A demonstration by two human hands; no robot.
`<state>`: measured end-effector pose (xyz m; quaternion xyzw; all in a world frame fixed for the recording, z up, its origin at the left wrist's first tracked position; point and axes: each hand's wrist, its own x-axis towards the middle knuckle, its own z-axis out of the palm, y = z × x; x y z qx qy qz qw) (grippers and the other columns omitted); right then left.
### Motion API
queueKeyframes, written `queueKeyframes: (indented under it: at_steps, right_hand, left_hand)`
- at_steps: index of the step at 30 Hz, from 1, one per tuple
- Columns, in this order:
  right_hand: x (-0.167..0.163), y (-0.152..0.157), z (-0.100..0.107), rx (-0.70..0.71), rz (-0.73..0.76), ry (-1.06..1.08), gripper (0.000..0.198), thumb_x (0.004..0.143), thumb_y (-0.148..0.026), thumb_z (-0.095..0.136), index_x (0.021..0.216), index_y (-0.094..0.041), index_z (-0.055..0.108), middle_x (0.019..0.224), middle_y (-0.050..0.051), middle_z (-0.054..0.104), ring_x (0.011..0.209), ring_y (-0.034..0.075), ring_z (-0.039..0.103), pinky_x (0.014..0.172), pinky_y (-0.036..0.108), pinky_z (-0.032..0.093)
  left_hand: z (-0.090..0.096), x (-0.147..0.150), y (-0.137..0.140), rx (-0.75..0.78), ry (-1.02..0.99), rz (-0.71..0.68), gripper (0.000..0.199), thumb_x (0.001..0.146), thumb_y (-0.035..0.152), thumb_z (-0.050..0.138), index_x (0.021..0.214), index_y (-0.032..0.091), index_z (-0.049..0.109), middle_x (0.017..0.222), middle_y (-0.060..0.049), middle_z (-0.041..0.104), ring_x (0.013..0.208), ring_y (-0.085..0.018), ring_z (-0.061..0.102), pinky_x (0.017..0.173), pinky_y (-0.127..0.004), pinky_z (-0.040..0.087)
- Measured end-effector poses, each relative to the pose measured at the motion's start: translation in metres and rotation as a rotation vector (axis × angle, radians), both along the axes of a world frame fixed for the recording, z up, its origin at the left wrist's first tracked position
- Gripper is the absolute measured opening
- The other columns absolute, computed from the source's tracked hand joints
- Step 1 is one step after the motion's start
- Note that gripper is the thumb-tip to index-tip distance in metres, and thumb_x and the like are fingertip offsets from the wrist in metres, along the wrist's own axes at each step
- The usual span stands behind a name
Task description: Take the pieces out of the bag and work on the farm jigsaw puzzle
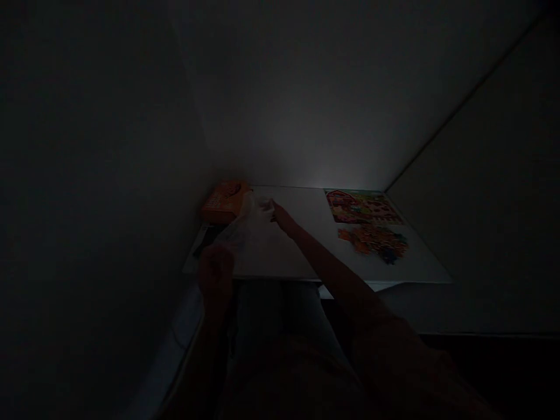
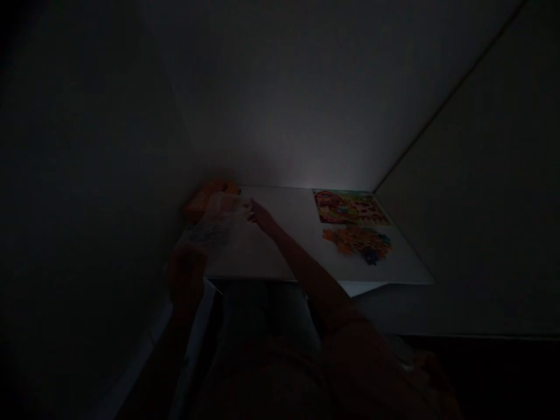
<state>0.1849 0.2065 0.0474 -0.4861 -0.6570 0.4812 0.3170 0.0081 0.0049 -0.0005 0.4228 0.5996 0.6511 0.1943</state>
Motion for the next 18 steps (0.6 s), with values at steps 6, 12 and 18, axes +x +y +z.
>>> queueKeyframes:
  at_steps: [6,12,18]
  right_hand:
    - [0.111,-0.061,-0.042,-0.191,0.019,0.420,0.041,0.089,-0.069,0.081,0.116,-0.038,0.084,0.130,0.008,0.087,0.116,0.035,0.084,0.101,0.056,0.070]
    - [0.152,-0.087,-0.052,0.059,-0.115,0.256,0.026,0.090,-0.055,0.080,0.111,-0.039,0.080,0.116,0.006,0.082,0.105,0.033,0.080,0.107,0.060,0.065]
    - [0.243,-0.066,-0.044,0.345,-0.479,-0.401,0.060,0.089,-0.062,0.090,0.143,-0.037,0.080,0.181,0.012,0.052,0.174,0.050,0.032,0.143,0.077,0.012]
  left_hand:
    - [-0.012,0.054,0.023,-0.101,-0.031,-0.212,0.029,0.090,0.042,0.080,0.098,0.032,0.053,0.109,-0.008,0.069,0.111,-0.033,0.074,0.105,-0.061,0.068]
    - [-0.019,0.101,0.038,-0.209,0.104,-0.489,0.028,0.091,0.043,0.082,0.101,0.031,0.059,0.107,-0.009,0.072,0.108,-0.030,0.076,0.109,-0.058,0.065]
    - [-0.037,0.089,0.069,-0.113,-0.040,-0.322,0.062,0.079,0.036,0.085,0.125,0.033,0.044,0.106,-0.004,0.063,0.097,-0.026,0.074,0.092,-0.049,0.069]
